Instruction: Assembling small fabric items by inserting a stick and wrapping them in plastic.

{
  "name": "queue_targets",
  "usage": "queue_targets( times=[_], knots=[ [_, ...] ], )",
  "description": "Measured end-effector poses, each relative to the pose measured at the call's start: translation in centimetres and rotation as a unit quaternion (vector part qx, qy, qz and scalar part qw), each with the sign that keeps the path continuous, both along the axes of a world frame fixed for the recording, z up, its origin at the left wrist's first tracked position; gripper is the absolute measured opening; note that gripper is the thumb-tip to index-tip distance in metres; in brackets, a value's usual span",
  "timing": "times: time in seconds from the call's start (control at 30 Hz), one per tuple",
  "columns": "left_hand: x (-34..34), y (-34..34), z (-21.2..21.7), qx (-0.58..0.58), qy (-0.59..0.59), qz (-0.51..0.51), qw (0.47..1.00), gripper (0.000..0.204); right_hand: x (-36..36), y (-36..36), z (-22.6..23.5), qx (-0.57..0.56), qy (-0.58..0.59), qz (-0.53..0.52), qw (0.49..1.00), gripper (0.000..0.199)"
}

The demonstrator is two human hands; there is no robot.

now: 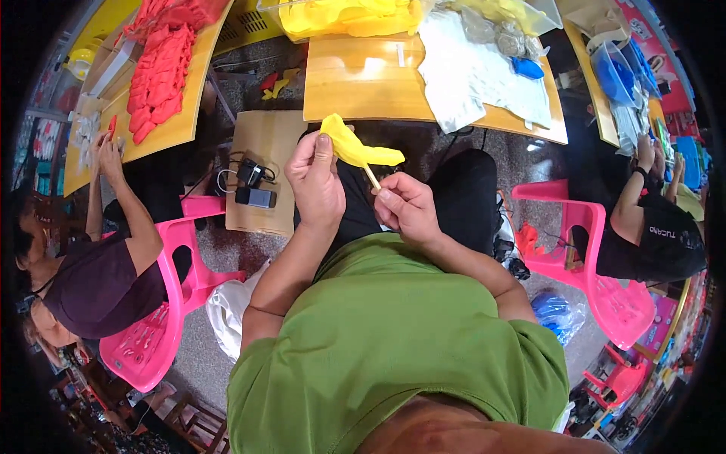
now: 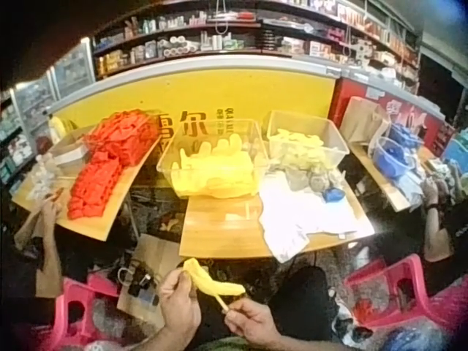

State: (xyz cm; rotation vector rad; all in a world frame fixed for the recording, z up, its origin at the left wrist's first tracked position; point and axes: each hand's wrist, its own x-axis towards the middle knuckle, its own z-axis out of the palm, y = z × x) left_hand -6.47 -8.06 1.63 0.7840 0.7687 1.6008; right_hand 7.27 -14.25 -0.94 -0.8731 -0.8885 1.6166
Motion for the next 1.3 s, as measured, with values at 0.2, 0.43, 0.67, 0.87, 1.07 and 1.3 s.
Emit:
queue_targets(
  times=[0.2,0.43,0.67,0.87,1.07,1.3],
  knots=[
    [-0.4,0.2,0.1,-0.027,-0.016,-0.027,0.999,0.024,0.5,0.3,-0.1,0.002,-0.028,0.026,0.999,0.009],
    [-2.2,0.4,0.6,0.005,0.091,-0.008,0.996,0.017,0.7,0.4,-0.9,0.055,-0.073,0.021,0.996,0.006],
    [-1.8,0.0,2.5,0.054,0.107,-0.012,0.993,0.013,1.3,0.3,-0.8,0.107,-0.158,0.002,0.982,0.005],
    [-1.7,-0.4,2.7,0.055,0.135,0.000,0.989,0.012,0.1,0.0,-0.6,0.084,-0.060,-0.015,0.995,0.004],
    [-1.5,-0.6,2.7,0.058,0.123,-0.001,0.991,0.011,0.1,-0.2,0.7,-0.055,0.118,0.083,0.988,0.011],
    [-2.0,-0.6,1.9,-0.005,0.100,-0.018,0.995,0.015,0.7,0.7,0.6,0.009,-0.038,0.059,0.998,0.007]
  ],
)
